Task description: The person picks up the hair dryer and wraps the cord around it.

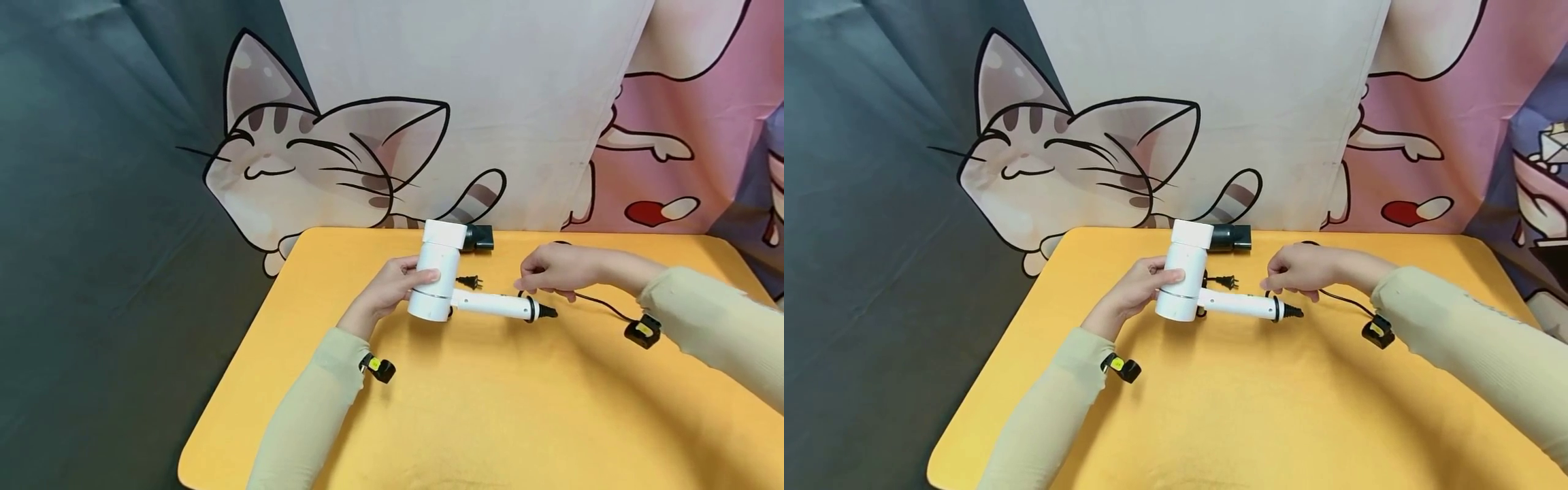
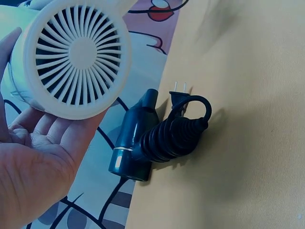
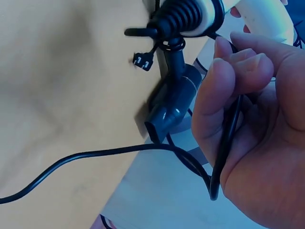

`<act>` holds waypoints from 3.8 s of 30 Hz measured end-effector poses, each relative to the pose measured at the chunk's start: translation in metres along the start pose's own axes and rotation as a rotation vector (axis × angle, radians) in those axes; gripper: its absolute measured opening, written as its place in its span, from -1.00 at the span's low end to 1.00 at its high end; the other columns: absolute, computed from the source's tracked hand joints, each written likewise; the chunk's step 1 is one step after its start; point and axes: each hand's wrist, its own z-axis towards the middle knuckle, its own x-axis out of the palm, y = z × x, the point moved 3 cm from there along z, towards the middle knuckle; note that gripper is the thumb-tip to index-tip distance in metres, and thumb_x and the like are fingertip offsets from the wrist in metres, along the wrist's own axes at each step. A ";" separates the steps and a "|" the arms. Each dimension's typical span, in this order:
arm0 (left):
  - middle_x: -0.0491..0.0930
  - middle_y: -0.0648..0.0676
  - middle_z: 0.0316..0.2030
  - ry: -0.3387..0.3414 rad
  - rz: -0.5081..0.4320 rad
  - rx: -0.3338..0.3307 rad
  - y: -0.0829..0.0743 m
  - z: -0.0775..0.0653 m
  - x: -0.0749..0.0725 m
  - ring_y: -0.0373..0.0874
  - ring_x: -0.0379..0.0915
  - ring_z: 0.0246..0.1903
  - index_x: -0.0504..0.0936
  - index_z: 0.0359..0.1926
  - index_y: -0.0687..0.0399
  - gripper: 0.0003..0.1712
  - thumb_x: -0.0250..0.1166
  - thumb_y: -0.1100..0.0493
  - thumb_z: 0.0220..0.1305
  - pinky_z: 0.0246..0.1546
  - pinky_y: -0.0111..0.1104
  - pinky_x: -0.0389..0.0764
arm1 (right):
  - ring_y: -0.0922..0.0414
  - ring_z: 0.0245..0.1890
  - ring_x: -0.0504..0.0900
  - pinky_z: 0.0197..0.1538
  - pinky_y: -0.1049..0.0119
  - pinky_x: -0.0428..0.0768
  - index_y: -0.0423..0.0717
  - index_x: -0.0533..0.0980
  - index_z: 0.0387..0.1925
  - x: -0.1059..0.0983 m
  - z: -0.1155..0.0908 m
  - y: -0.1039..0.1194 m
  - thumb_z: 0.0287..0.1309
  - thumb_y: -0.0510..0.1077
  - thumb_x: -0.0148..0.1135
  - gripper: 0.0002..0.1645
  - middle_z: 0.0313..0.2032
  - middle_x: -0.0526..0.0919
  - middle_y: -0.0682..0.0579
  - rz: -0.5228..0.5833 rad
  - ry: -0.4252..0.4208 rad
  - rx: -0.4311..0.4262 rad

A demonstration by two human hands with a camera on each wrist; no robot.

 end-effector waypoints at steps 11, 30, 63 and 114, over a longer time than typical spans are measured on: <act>0.72 0.33 0.14 -0.087 0.007 0.066 -0.004 0.002 0.005 0.06 0.72 0.04 0.58 0.38 0.30 -0.43 0.43 0.21 0.42 0.09 -0.09 0.75 | 0.15 -0.74 0.49 -0.58 0.34 0.47 -0.06 0.59 -0.20 0.004 -0.011 -0.002 0.62 -0.07 0.15 -0.78 -0.56 0.51 0.07 -0.006 -0.077 -0.017; 0.72 0.27 0.17 -0.126 0.009 0.083 -0.009 0.006 0.019 0.06 0.71 0.08 0.59 0.41 0.20 -0.38 0.49 0.20 0.38 0.12 -0.11 0.74 | 0.19 -0.75 0.54 -0.60 0.31 0.55 -0.08 0.61 -0.16 0.012 -0.016 0.003 0.59 -0.14 0.19 -0.86 -0.58 0.53 0.15 -0.142 -0.192 -0.106; 0.75 0.33 0.06 -0.323 -0.143 0.109 -0.006 0.010 0.011 0.00 0.74 -0.12 0.65 0.33 0.25 -0.46 0.45 0.16 0.39 -0.08 -0.15 0.79 | 0.30 -0.38 0.72 -0.31 0.32 0.75 -0.12 0.61 -0.05 0.090 -0.028 -0.022 0.65 -0.29 0.00 -0.77 -0.34 0.70 0.28 0.094 -0.522 -0.272; 0.72 0.07 -0.11 -0.171 -0.382 0.051 -0.001 0.008 0.018 -0.13 0.69 -0.18 0.45 0.41 0.48 -0.37 0.22 0.21 0.43 -0.18 -0.30 0.75 | 0.04 -0.09 0.82 0.05 0.28 0.76 -0.66 0.54 0.07 0.101 0.006 -0.066 0.66 -0.31 -0.04 -0.61 -0.11 0.78 -0.32 0.672 -0.394 -0.421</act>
